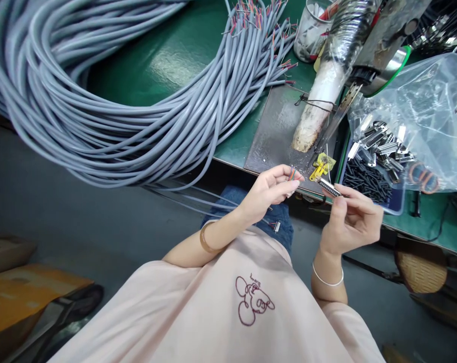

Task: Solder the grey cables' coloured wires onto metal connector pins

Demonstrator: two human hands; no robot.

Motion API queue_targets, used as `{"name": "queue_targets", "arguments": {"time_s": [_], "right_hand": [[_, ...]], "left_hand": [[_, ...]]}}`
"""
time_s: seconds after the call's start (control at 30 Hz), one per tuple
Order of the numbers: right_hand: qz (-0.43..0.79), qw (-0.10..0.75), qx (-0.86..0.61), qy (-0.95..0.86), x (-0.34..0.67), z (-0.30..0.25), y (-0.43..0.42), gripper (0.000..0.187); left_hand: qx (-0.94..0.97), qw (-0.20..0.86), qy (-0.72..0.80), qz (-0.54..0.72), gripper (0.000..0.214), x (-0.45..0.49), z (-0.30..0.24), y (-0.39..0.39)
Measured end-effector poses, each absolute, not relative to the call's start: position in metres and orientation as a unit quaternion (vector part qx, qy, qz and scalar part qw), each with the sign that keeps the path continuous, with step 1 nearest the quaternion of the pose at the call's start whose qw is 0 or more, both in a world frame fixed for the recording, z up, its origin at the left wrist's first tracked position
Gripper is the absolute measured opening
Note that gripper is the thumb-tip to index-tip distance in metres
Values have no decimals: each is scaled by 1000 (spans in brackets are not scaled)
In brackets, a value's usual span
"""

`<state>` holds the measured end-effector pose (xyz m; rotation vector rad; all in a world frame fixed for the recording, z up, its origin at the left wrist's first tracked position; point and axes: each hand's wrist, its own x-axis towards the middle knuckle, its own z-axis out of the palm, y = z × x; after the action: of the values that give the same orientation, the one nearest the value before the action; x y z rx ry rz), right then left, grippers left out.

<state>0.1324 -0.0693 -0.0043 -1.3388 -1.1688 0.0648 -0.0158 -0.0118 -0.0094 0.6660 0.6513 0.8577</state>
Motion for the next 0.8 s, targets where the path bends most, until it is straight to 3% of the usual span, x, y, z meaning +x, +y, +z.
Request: {"name": "queue_targets", "arguments": {"time_s": [0.13,0.3,0.53,0.8], "right_hand": [[78,604,-600,-519,135,-3,-69,11],[34,577,-602,-551,137,-7,-69,12],[47,625,-565,-536,135,-7,-65,11],[51,565,-593,-572,136,-18,-65,11]], "left_hand": [[314,810,298,396,27,-15,-10,-12],[333,814,283,382,30,-14,-12,-13],[365,796,319,363,33,-12,-10,-14],[422,728,341,420,23,-9,-13,-10]]}}
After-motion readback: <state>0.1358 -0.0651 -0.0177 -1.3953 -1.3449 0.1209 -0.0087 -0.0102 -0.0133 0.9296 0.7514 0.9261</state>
